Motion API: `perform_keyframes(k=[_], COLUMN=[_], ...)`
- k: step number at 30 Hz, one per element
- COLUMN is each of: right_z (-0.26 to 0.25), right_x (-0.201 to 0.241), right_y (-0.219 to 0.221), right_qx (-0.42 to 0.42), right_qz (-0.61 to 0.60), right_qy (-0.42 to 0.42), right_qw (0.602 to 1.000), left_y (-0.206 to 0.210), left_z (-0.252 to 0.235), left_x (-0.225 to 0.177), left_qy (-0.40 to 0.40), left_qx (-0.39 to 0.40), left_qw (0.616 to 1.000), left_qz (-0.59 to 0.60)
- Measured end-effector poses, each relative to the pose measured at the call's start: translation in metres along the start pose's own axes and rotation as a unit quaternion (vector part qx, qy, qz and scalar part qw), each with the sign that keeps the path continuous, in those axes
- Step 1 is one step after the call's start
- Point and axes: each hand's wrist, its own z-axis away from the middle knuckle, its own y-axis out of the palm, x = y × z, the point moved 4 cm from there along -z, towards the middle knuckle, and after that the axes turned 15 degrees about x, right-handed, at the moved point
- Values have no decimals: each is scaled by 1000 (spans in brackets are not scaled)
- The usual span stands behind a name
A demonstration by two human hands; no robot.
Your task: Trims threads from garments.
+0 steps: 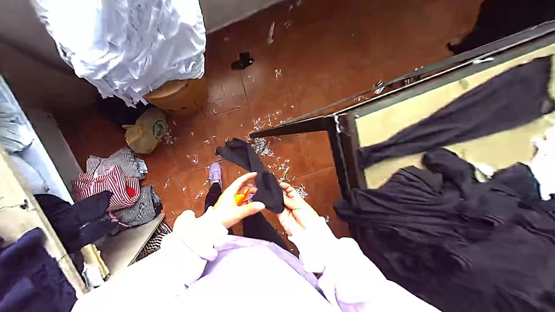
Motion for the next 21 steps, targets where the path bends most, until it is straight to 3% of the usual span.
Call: perform_keyframes(k=[3, 6, 7, 9, 10, 12, 16, 21], right_z=[57, 87, 94, 115, 130, 155, 190, 213], right_x=[9, 21, 25, 35, 40, 46, 56, 51], right_y=[0, -30, -45, -69, -73, -78, -108, -138], right_qx=[90, 132, 152, 234, 278, 332, 340, 363], right_qz=[7, 151, 238, 402, 451, 476, 479, 472], right_qy=[1, -79, -136, -264, -313, -374, -446, -466], right_qw=[996, 976, 950, 845, 789, 724, 675, 654], left_y=[49, 86, 98, 127, 144, 178, 220, 265], left_z=[12, 30, 35, 43, 46, 52, 64, 72], left_x=[-32, -54, -57, -59, -58, -58, -59, -38], left_qy=[145, 206, 211, 214, 222, 239, 286, 285], left_qx=[6, 22, 23, 27, 36, 59, 86, 118], left_qw=[985, 960, 948, 926, 915, 898, 877, 860], left_qz=[-98, -188, -236, -310, -334, -365, -378, -406])
